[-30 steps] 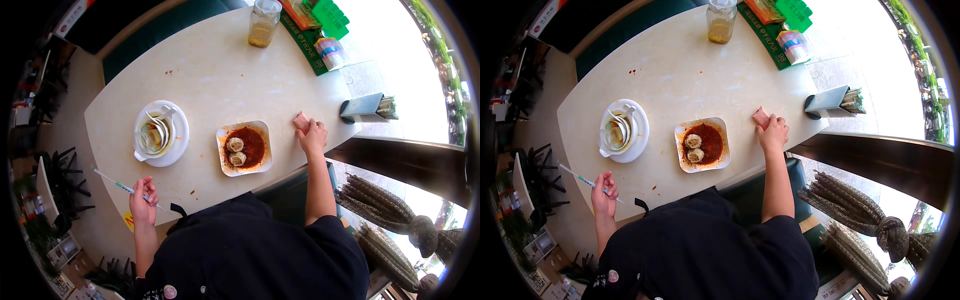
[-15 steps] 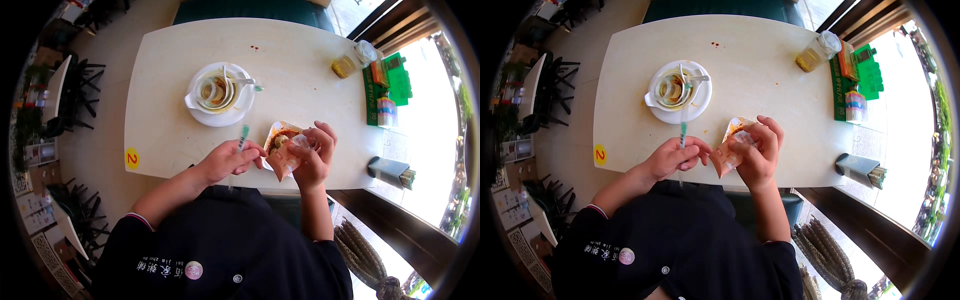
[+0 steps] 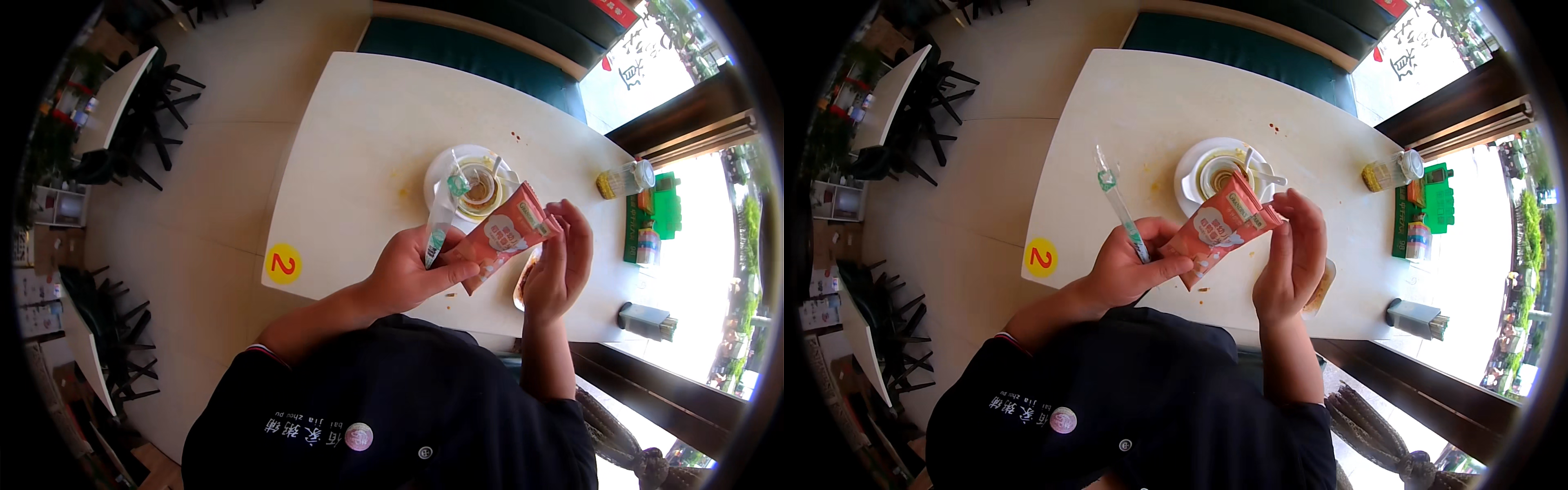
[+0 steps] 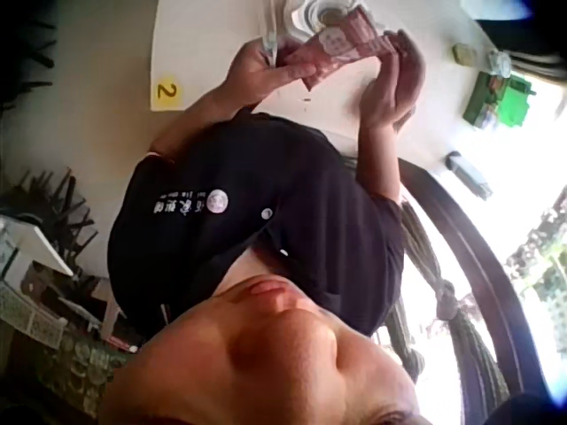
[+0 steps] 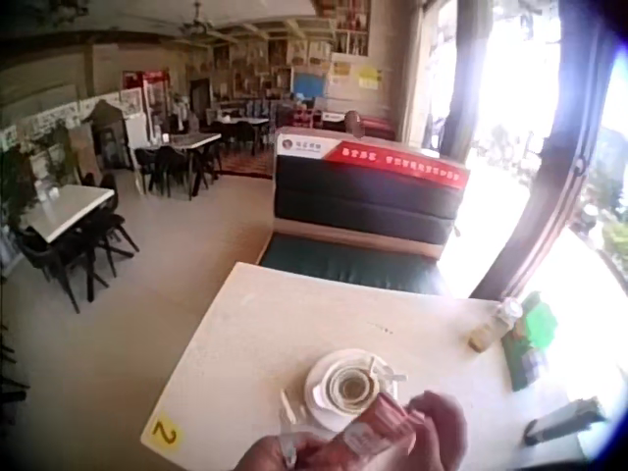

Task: The person clears trash, cups, utensils, and bowls from a dining table, carries the stacked dishes into the kitchen, empties food waste into a trash bin and places the dishes in a sink, then picks up clean spoons and sets them on a counter.

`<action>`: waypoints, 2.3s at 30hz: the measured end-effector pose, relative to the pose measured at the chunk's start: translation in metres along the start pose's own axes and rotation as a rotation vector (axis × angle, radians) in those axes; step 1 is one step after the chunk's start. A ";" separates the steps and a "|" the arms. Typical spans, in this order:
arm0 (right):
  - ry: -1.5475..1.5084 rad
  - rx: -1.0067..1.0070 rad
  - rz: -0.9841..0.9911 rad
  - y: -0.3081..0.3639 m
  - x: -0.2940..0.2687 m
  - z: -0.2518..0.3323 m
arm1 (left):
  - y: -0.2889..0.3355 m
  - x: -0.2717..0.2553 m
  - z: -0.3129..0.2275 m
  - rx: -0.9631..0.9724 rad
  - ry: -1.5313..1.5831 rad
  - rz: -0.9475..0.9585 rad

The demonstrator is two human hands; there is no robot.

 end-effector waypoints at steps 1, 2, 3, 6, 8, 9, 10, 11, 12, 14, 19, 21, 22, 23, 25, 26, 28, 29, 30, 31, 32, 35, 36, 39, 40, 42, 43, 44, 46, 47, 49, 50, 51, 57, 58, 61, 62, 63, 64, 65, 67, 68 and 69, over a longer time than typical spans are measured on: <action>-0.119 0.104 0.012 0.002 0.023 0.003 | 0.006 -0.012 -0.009 0.012 0.004 0.005; -0.182 0.135 0.108 0.004 0.044 0.004 | 0.012 -0.028 -0.017 0.020 -0.082 -0.035; -0.243 0.168 0.204 0.006 0.064 0.004 | 0.017 -0.043 -0.025 0.028 -0.167 -0.076; -0.045 0.142 0.222 0.012 0.120 0.019 | 0.037 -0.080 -0.036 0.048 -0.138 -0.106; 0.030 0.177 0.216 0.017 0.147 0.025 | 0.050 -0.099 -0.046 0.066 -0.154 -0.114; 0.026 0.214 0.186 0.018 0.157 0.025 | 0.056 -0.108 -0.051 0.085 -0.173 -0.125; 0.019 0.250 0.162 0.018 0.166 0.025 | 0.060 -0.114 -0.054 0.088 -0.170 -0.125; 0.021 0.247 0.164 0.019 0.174 0.027 | 0.064 -0.120 -0.056 0.084 -0.150 -0.128; 0.024 0.265 0.162 0.020 0.181 0.028 | 0.068 -0.126 -0.058 0.079 -0.131 -0.130; 0.027 0.280 0.157 0.020 0.192 0.030 | 0.072 -0.134 -0.066 0.075 -0.113 -0.128; 0.081 0.246 0.230 0.019 0.216 0.033 | 0.081 -0.152 -0.074 0.067 -0.032 -0.150; 0.061 0.260 0.223 0.017 0.221 0.034 | 0.083 -0.156 -0.078 0.080 -0.089 -0.132; 0.072 0.257 0.231 0.017 0.224 0.034 | 0.083 -0.158 -0.080 0.075 -0.095 -0.132; 0.084 0.253 0.239 0.016 0.228 0.034 | 0.083 -0.158 -0.083 0.068 -0.057 -0.129; 0.072 0.247 0.232 0.016 0.233 0.036 | 0.082 -0.161 -0.085 0.057 -0.024 -0.126; 0.081 0.256 0.237 0.015 0.235 0.035 | 0.082 -0.164 -0.085 0.061 -0.021 -0.117; 0.089 0.263 0.236 0.013 0.237 0.036 | 0.081 -0.168 -0.085 0.064 -0.020 -0.103; 0.083 0.288 0.249 0.012 0.238 0.035 | 0.080 -0.169 -0.085 0.051 -0.006 -0.092; 0.077 0.313 0.260 0.011 0.239 0.035 | 0.079 -0.170 -0.086 0.038 0.008 -0.081; 0.078 0.310 0.252 0.009 0.238 0.035 | 0.078 -0.170 -0.086 0.038 0.007 -0.073; 0.060 0.325 0.257 0.008 0.237 0.035 | 0.077 -0.170 -0.086 0.021 0.035 -0.057; 0.041 0.332 0.245 0.004 0.235 0.036 | 0.071 -0.167 -0.086 -0.002 0.099 -0.012; 0.037 0.328 0.236 0.003 0.234 0.036 | 0.069 -0.166 -0.086 -0.007 0.135 0.010; 0.040 0.325 0.205 0.000 0.228 0.037 | 0.060 -0.161 -0.085 -0.057 0.164 0.060; 0.044 0.324 0.193 0.000 0.225 0.037 | 0.058 -0.160 -0.085 -0.062 0.165 0.070; 0.076 0.335 0.181 -0.001 0.221 0.037 | 0.054 -0.158 -0.083 -0.060 0.150 0.114; 0.083 0.340 0.171 -0.002 0.218 0.035 | 0.052 -0.156 -0.082 -0.069 0.156 0.121; 0.100 0.321 0.170 -0.004 0.217 0.035 | 0.050 -0.154 -0.083 -0.065 0.160 0.139; 0.120 0.313 0.167 -0.005 0.215 0.033 | 0.046 -0.153 -0.082 -0.071 0.169 0.154; 0.118 0.315 0.151 -0.006 0.214 0.033 | 0.044 -0.152 -0.083 -0.051 0.185 0.189; 0.117 0.324 0.136 -0.007 0.213 0.031 | 0.044 -0.150 -0.083 -0.035 0.205 0.220; 0.112 0.325 0.123 -0.008 0.211 0.030 | 0.043 -0.150 -0.083 -0.038 0.237 0.199; 0.107 0.325 0.110 -0.009 0.211 0.030 | 0.042 -0.150 -0.083 -0.039 0.268 0.177; 0.083 0.349 0.109 -0.009 0.212 0.021 | 0.041 -0.159 -0.069 -0.140 0.289 0.142; 0.088 0.354 0.115 -0.009 0.212 0.021 | 0.041 -0.159 -0.068 -0.145 0.290 0.138; 0.063 0.372 0.118 -0.008 0.216 0.018 | 0.039 -0.164 -0.063 -0.187 0.279 0.120; 0.064 0.372 0.119 -0.008 0.218 0.018 | 0.039 -0.165 -0.060 -0.209 0.288 0.108; 0.070 0.368 0.129 -0.008 0.219 0.018 | 0.039 -0.167 -0.058 -0.230 0.297 0.097; 0.075 0.366 0.139 -0.006 0.221 0.018 | 0.038 -0.168 -0.057 -0.231 0.297 0.096; 0.075 0.367 0.140 -0.006 0.221 0.017 | 0.038 -0.166 -0.056 -0.252 0.323 0.136; 0.099 0.371 0.141 -0.005 0.220 0.016 | 0.038 -0.162 -0.056 -0.275 0.349 0.175; 0.099 0.372 0.141 -0.003 0.221 0.015 | 0.038 -0.158 -0.060 -0.252 0.344 0.187; 0.103 0.374 0.141 -0.002 0.223 0.015 | 0.038 -0.156 -0.062 -0.229 0.338 0.199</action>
Point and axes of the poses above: each hand's wrist, its own y-axis away from the middle knuckle, its own x-axis out of the palm, z = x × y, the point moved 6 cm from there along -y, towards the middle knuckle, and after that the axes turned 3 degrees about -z, right-handed, at the moved point
